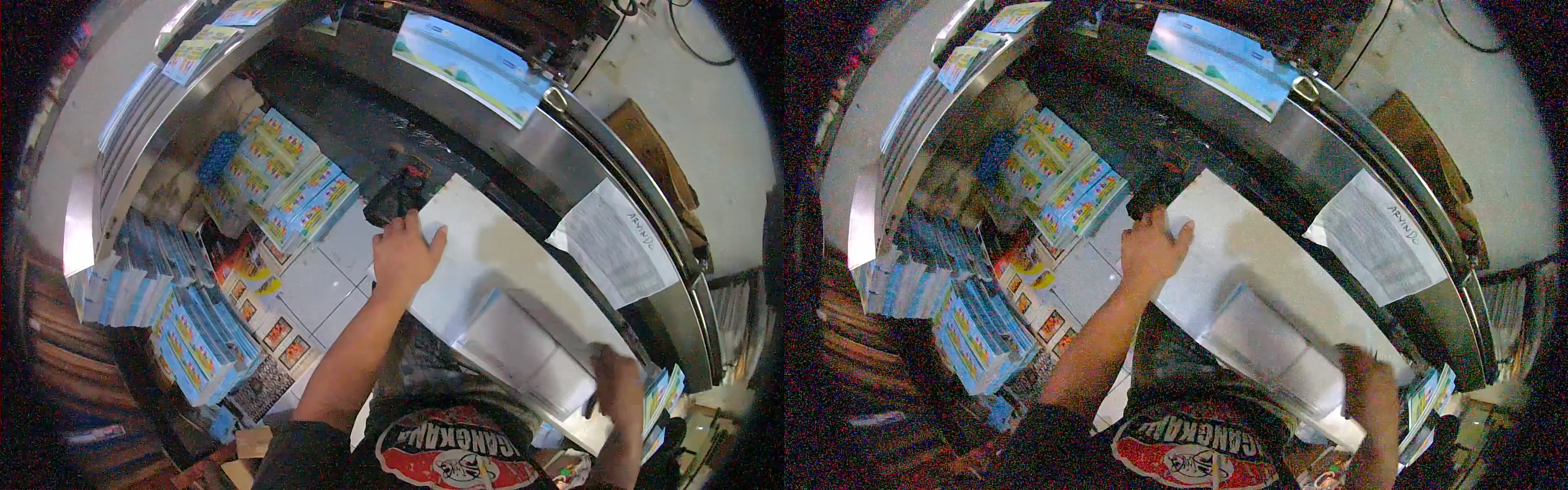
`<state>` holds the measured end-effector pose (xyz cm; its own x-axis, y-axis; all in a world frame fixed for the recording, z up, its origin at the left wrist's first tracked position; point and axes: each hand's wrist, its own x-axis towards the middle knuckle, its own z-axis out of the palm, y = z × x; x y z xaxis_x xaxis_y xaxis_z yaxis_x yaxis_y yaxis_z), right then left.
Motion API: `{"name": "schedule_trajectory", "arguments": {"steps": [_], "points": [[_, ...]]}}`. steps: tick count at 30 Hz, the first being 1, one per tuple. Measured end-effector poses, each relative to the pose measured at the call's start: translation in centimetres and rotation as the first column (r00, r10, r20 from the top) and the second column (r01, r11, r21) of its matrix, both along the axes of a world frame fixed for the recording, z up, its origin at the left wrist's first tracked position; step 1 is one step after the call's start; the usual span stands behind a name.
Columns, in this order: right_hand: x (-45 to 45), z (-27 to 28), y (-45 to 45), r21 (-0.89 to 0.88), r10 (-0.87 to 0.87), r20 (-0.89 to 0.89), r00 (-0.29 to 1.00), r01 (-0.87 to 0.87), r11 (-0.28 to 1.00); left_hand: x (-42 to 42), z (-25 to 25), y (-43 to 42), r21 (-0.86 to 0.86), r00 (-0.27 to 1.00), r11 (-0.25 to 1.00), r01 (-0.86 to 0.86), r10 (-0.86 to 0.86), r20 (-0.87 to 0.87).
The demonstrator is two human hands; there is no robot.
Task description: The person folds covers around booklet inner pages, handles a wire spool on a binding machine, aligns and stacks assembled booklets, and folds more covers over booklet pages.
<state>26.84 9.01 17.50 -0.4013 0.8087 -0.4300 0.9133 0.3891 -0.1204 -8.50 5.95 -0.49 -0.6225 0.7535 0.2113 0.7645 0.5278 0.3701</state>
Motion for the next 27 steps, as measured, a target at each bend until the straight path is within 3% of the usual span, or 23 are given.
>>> {"name": "schedule_trajectory", "arguments": {"steps": [4, 5, 6, 8, 9, 11, 12, 14, 16, 18, 20, 22, 23, 24, 27], "points": [[8.3, 2.0, 9.1, 0.358, -0.157, -0.276, 0.948, 0.253, 0.899, -0.1, -0.3, 0.1, -0.005, 1.000, 1.000, 0.000, 0.000, -0.009], [8.0, 3.9, 11.2, 0.544, -0.038, -0.344, 0.938, 0.232, 0.806, -0.1, -0.2, 0.0, -0.003, 1.000, 1.000, 0.004, -0.004, -0.024], [12.9, 4.3, 17.0, 0.782, 0.143, -0.275, 0.951, 0.134, 0.608, -0.1, -0.2, 0.0, -0.002, 0.999, 1.000, 0.007, -0.007, -0.040], [4.9, 8.5, 18.4, 0.939, 0.351, -0.171, 0.921, 0.044, 0.342, -0.2, -0.3, 0.0, -0.010, 0.999, 1.000, 0.009, -0.009, -0.048], [2.5, 8.6, 19.0, 0.899, 0.260, -0.275, 0.926, 0.152, 0.412, -0.1, -0.4, 0.0, -0.017, 0.998, 1.000, 0.012, -0.013, -0.055], [0.4, 6.4, 22.4, 0.864, 0.291, -0.356, 0.888, 0.194, 0.465, -0.1, -0.8, 0.1, 0.002, 0.998, 1.000, 0.008, -0.008, -0.062], [0.5, 3.6, 24.5, 0.882, 0.413, -0.336, 0.847, 0.130, 0.452, -0.1, -0.9, 0.1, 0.020, 0.998, 1.000, 0.003, -0.001, -0.070], [0.3, -2.6, 25.0, 0.842, 0.310, -0.217, 0.925, 0.017, 0.540, -0.2, -0.2, 0.1, -0.011, 0.999, 1.000, 0.002, -0.003, -0.038], [-2.3, -4.9, 19.4, 0.850, 0.317, 0.085, 0.944, -0.235, 0.472, -0.2, 0.1, 0.0, -0.044, 1.000, 0.999, 0.000, 0.000, -0.005], [-1.8, -7.5, 16.7, 0.828, 0.436, -0.013, 0.900, -0.235, 0.510, -0.2, -0.1, 0.0, -0.060, 1.000, 0.998, 0.000, -0.001, -0.022], [0.0, -9.7, 12.3, 0.638, 0.314, -0.034, 0.949, -0.221, 0.738, 0.0, -0.2, -0.1, -0.060, 1.000, 0.998, 0.006, -0.007, -0.024], [1.1, -12.1, 6.8, 0.556, 0.416, -0.129, 0.900, -0.281, 0.782, 0.1, -0.2, 0.1, -0.054, 1.000, 0.999, 0.003, -0.005, -0.024], [0.3, -10.5, 2.4, 0.364, 0.342, -0.185, 0.921, -0.259, 0.895, 0.0, -0.2, 0.1, -0.056, 1.000, 0.998, 0.006, -0.007, -0.015], [-0.3, -9.1, -1.1, 0.259, 0.353, -0.132, 0.926, -0.312, 0.914, 0.0, -0.2, 0.1, -0.059, 1.000, 0.998, 0.003, -0.004, -0.006], [0.1, -9.2, -6.3, 0.308, 0.405, -0.118, 0.907, -0.354, 0.883, 0.1, -0.1, -0.1, -0.022, 0.999, 1.000, 0.003, -0.004, -0.039]]}}
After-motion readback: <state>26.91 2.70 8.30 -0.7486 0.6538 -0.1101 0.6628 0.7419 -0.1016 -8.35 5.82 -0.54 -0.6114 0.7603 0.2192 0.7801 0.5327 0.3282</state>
